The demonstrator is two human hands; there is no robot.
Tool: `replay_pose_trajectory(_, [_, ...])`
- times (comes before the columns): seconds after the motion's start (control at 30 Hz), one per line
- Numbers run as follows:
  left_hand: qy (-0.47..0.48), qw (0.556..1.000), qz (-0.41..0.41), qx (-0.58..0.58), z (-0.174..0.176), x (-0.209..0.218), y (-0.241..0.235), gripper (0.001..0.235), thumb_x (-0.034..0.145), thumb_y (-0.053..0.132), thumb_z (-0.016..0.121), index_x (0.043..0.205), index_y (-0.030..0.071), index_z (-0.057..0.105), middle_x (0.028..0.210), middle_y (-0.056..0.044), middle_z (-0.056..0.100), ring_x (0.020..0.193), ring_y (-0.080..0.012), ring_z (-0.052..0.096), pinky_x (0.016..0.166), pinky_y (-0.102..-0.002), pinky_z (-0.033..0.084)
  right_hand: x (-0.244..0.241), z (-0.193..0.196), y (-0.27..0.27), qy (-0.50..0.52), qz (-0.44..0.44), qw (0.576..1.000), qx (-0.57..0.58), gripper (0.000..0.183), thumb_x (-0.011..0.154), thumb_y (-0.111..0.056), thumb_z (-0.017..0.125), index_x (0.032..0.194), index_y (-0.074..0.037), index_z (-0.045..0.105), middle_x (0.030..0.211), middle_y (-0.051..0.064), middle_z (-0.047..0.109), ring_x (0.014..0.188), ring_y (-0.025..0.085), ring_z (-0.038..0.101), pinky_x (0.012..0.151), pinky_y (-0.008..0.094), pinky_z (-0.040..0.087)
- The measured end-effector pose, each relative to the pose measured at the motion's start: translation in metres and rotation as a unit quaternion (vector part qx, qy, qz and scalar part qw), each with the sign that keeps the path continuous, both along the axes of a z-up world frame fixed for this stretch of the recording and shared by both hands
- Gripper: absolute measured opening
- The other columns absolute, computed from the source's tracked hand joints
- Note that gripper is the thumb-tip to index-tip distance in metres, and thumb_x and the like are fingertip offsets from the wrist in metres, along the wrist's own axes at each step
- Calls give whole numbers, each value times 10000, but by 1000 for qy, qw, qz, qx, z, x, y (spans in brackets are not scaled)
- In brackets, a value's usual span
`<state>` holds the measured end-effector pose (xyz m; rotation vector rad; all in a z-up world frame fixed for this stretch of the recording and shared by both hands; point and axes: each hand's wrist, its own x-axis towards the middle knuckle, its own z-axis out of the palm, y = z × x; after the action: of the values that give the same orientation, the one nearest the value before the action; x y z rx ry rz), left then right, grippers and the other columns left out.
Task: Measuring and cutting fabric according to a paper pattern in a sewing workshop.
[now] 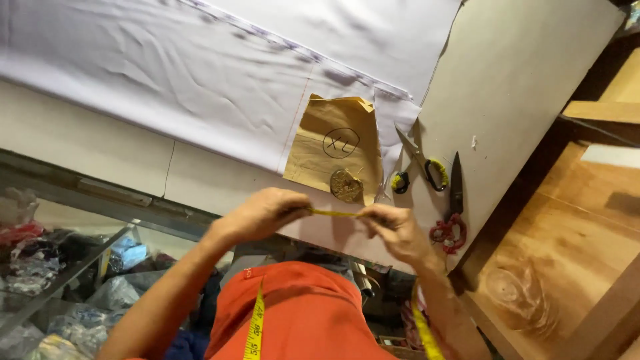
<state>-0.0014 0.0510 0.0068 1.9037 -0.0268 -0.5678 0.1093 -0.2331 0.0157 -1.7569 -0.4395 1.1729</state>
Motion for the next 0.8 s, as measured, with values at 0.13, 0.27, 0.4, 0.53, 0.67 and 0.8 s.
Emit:
replay_pose_trajectory(0.13, [14, 995, -40, 94, 1, 4, 33, 90, 955, 249, 649, 904, 182, 682, 733, -76, 722, 733, -347, 734, 631, -468, 580, 16, -15, -24, -191, 154, 957, -155, 67, 833, -192, 793, 890, -157, 794, 758, 125, 753, 741, 344, 750, 678, 425, 586])
replay_pose_trajectory(0.27, [1, 993, -79, 91, -25, 29, -4, 75, 964, 296, 653, 922, 246, 690, 712, -2, 725, 725, -257, 748, 629, -412, 599, 7, 12, 64, -132, 148, 980, -9, 692, 875, -359, 791, 1417, -3, 549, 1308, 278, 660, 1197, 424, 655, 1040, 546, 506])
replay_pose_trajectory(0.4, [-10, 1000, -14, -15, -36, 49, 26, 69, 935, 186, 674, 986, 182, 720, 739, -53, 766, 788, -315, 757, 670, -464, 587, 14, -17, 79, 20, -52, 996, 70, 201, 926, -35, 708, 1119, 19, 702, 855, 99, 715, 797, 175, 669, 732, 355, 562])
replay_pose_trajectory(0.53, [-31, 998, 59, 18, -48, 75, 63, 63, 940, 199, 671, 920, 166, 720, 725, -46, 768, 771, -323, 746, 709, -446, 579, 48, -27, 87, -90, -11, 996, -8, 103, 953, -163, 717, 949, -73, 768, 701, 85, 726, 655, 156, 660, 602, 334, 536])
replay_pose_trajectory(0.67, [-48, 995, 90, 5, -77, 103, 55, 110, 958, 254, 663, 857, 242, 707, 657, 57, 740, 695, -182, 746, 666, -322, 573, 68, -47, 124, -122, -38, 992, -4, 324, 923, -316, 800, 1138, -79, 750, 897, 153, 764, 821, 236, 724, 740, 407, 575])
replay_pose_trajectory(0.8, [-33, 966, 250, -57, -101, 114, 62, 160, 959, 281, 755, 818, 205, 751, 608, 22, 715, 597, -114, 703, 625, -247, 543, 87, -84, 133, -160, -141, 977, -20, 121, 955, -150, 737, 886, -65, 790, 645, 45, 676, 637, 92, 590, 570, 271, 489])
